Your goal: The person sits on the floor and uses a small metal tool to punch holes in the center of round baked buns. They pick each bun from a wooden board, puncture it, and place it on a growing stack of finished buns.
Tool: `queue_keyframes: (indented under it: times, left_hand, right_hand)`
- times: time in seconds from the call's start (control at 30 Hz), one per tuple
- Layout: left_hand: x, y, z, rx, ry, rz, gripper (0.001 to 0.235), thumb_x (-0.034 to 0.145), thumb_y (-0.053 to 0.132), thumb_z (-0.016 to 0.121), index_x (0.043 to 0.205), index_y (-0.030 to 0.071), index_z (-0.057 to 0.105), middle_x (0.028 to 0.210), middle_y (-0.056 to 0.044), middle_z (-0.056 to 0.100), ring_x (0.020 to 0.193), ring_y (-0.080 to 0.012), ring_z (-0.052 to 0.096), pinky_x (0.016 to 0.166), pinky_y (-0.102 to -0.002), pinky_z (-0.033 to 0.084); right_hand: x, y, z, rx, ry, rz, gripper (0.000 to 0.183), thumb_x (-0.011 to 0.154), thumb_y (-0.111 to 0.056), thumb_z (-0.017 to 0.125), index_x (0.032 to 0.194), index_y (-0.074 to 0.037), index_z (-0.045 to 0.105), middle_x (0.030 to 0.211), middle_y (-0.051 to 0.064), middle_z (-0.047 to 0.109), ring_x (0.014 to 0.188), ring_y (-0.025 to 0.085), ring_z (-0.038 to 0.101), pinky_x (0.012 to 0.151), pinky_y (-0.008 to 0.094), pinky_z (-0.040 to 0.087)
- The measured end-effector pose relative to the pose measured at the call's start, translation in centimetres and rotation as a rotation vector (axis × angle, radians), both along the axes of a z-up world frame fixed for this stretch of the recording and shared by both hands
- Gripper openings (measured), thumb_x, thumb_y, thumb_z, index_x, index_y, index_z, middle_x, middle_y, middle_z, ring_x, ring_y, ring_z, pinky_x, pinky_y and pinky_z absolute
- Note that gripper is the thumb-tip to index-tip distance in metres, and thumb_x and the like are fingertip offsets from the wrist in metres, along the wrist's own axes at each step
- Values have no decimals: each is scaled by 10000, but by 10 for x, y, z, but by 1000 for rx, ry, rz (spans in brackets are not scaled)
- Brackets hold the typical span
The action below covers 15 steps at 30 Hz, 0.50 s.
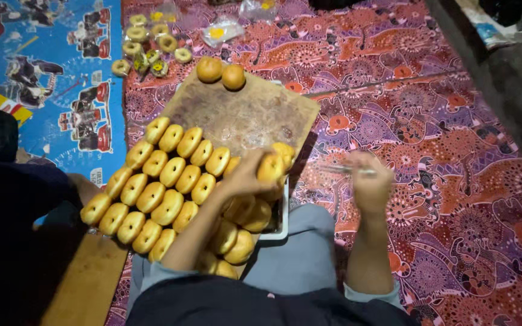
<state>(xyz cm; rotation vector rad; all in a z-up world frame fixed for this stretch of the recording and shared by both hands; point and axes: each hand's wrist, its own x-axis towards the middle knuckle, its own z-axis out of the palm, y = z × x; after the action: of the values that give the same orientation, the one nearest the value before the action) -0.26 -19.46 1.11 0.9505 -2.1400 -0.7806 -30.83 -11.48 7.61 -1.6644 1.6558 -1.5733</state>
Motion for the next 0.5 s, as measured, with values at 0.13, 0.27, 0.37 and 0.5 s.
queue_keyframes:
  times: [0.13,0.27,0.37,0.5]
  left_hand:
    - [2,-81,-28,89,-157,99,824,606,243,893,1318,56,523,1245,-223,601,1185,-382,561,1032,-444,457]
    - [-10,-117,-55,231,-283,25,825,555,212,894,1283,49,540,1233,-215,625,1170,-366,602,1003,-412,505]
    - [-15,-114,-69,227,-274,-16,897,526,195,922,1319,40,533,1237,-220,635,1170,-378,597,993,-429,501]
    - [-4,-124,-88,255,-158,-120,862,545,184,919,1300,23,534,1193,-215,626,1122,-359,610,942,-427,519]
  right_hand:
    - [-22,-6,-50,-58,-404,-278,144,1009,-47,587,921,-26,700,886,91,673,656,123,559,548,269,419]
    - [-1,24,-153,89,62,-254,243,1024,-158,617,901,40,685,795,86,660,746,181,612,703,369,492]
    - [2,85,-219,345,-509,-367,291,1081,-191,658,960,72,674,793,52,601,718,163,496,638,338,385]
    - [10,118,-272,462,-371,-380,284,1022,-217,617,970,33,743,768,57,708,702,136,610,655,305,493]
